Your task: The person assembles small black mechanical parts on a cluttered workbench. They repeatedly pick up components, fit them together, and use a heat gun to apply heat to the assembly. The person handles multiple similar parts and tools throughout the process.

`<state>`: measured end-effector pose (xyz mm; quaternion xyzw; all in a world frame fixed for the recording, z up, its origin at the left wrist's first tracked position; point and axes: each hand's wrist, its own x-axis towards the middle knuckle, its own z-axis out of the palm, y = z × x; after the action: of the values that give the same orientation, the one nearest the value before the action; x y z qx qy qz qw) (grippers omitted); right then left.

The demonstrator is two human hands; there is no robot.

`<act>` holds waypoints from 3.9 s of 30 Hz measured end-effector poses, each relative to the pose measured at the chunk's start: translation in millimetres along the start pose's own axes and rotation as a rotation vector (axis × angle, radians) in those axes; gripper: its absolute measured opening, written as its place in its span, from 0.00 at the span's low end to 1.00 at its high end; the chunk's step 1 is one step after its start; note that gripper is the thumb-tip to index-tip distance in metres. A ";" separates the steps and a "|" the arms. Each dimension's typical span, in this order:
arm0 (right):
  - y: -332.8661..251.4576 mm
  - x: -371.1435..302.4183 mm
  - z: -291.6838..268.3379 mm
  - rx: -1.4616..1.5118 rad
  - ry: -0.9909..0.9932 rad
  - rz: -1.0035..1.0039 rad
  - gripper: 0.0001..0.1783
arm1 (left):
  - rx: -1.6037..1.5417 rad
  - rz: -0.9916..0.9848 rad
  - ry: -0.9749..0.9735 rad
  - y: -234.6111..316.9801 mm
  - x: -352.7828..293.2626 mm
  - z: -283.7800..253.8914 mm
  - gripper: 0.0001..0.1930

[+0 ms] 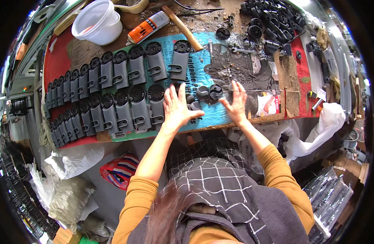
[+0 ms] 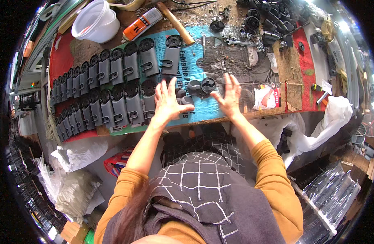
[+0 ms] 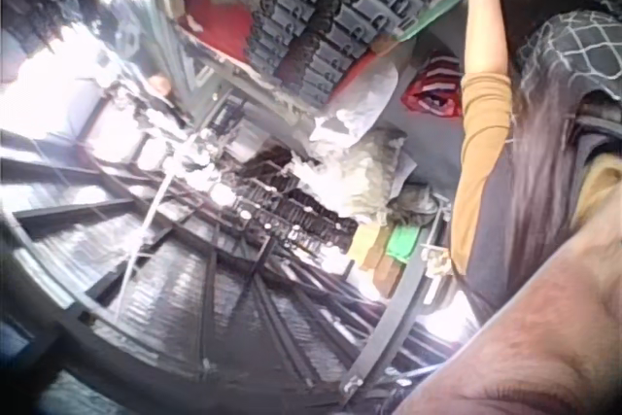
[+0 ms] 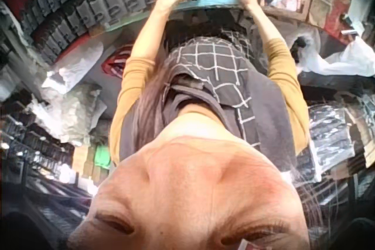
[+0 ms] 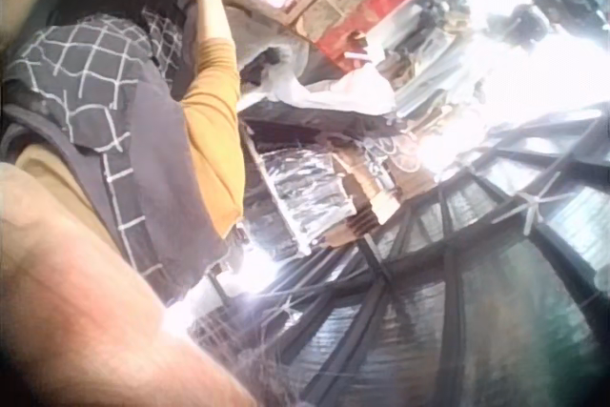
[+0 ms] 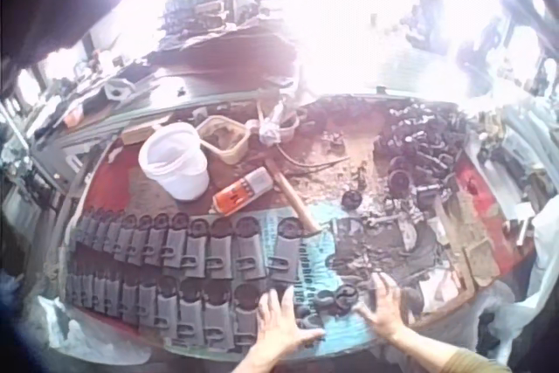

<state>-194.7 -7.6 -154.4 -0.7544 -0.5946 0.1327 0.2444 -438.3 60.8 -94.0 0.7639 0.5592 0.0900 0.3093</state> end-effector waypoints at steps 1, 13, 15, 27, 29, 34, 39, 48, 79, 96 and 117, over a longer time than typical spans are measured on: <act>-8.4 3.7 3.2 0.032 -0.009 -0.107 0.56 | 0.007 0.019 -0.023 -0.6 -3.7 5.4 0.63; -57.6 54.2 15.6 0.313 -0.284 -0.336 0.35 | -0.659 0.101 0.020 -0.7 24.9 27.1 0.51; -67.1 65.6 9.0 0.516 -0.240 -0.348 0.32 | -1.056 -0.025 -0.092 4.4 29.8 15.5 0.52; -294.7 -95.8 84.9 1.101 -1.156 0.144 0.22 | -1.933 -0.390 0.706 -101.5 -237.1 -39.3 0.43; -340.5 -146.6 128.0 1.136 -1.483 0.356 0.21 | -1.958 -0.604 0.933 -136.8 -302.3 -37.6 0.42; -464.1 -271.7 256.0 0.961 -1.795 0.254 0.20 | -1.750 -0.792 1.380 -253.1 -425.9 -43.3 0.37; -550.6 -355.1 357.9 0.537 -1.739 0.179 0.52 | -1.693 -1.224 1.585 -396.1 -514.1 -41.5 0.34; -338.1 -234.2 244.2 0.265 -1.447 -0.491 0.18 | -1.557 -1.400 1.215 -381.0 -519.8 69.7 0.15; 170.0 -414.4 184.8 0.117 -0.991 0.896 0.17 | 0.309 1.028 -0.383 149.6 84.1 168.3 0.28; 265.0 -240.3 149.8 0.075 -0.858 0.864 0.12 | 0.165 0.939 -0.405 158.4 79.6 168.6 0.28; 311.4 181.5 -251.0 -0.038 0.341 -0.098 0.20 | -0.223 0.879 -0.666 162.8 125.9 140.8 0.22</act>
<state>234.4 60.1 -89.7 -0.7406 -0.5831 -0.0204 0.3334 -195.1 93.2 -138.5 0.8750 0.0476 0.0229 0.4812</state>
